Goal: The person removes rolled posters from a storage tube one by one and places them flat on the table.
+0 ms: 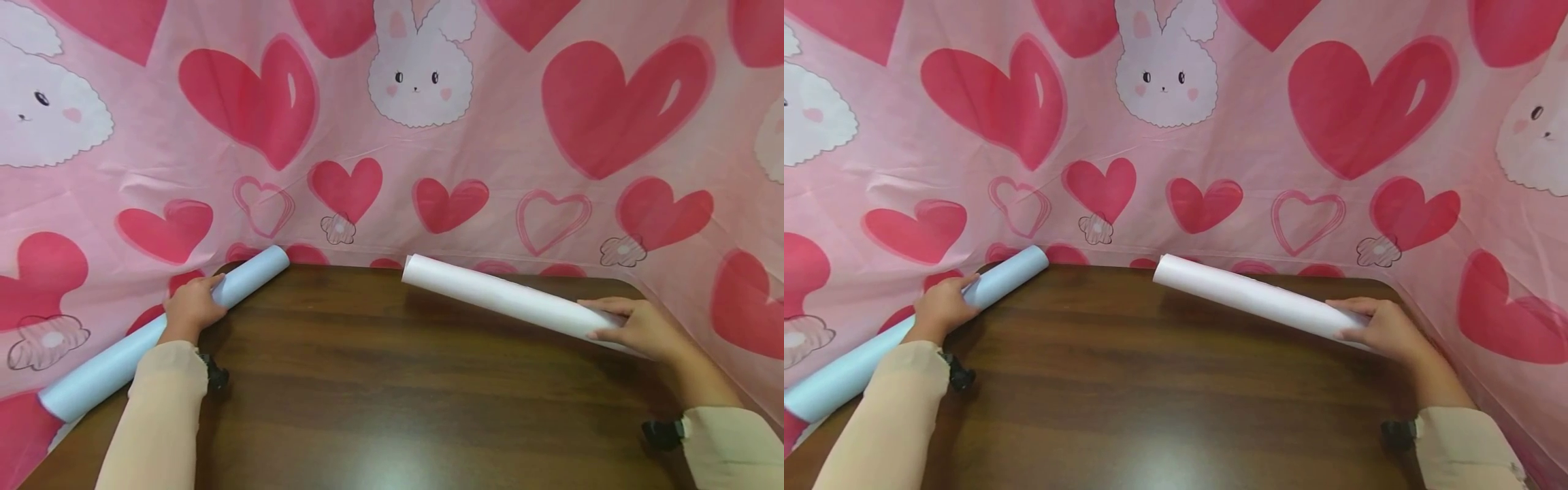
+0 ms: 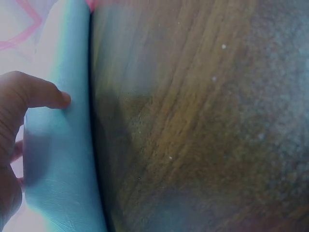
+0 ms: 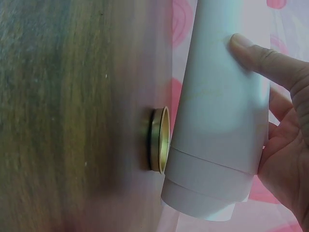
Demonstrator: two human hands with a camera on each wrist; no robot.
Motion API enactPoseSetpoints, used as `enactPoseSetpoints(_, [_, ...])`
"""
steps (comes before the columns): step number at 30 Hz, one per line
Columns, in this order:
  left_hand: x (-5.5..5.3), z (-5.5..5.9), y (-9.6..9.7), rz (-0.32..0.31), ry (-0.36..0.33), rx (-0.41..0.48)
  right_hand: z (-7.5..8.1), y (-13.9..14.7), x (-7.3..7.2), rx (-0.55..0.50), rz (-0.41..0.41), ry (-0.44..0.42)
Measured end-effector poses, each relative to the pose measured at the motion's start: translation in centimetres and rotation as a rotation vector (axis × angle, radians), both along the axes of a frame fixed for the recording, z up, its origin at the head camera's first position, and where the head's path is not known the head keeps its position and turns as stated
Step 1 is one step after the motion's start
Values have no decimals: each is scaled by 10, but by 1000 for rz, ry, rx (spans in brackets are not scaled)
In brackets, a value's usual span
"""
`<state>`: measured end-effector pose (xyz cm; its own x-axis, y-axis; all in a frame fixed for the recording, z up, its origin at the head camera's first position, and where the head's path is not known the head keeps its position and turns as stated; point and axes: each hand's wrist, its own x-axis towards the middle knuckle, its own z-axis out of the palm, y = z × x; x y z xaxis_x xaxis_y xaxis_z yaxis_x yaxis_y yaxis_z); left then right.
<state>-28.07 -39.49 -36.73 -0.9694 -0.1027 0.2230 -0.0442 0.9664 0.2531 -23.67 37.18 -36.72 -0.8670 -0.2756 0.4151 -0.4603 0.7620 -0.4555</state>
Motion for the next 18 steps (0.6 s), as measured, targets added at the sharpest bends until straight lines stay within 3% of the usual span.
enactPoseSetpoints(12, [-2,1,3,-8,-12,4,1,-5,0,21,-21,-24])
enactPoseSetpoints(15, [-3,1,10,-24,53,-6,0,-6,0,21,-16,-23])
enactPoseSetpoints(18, [-5,1,22,-60,174,-17,-1,-9,-1,18,-8,-13])
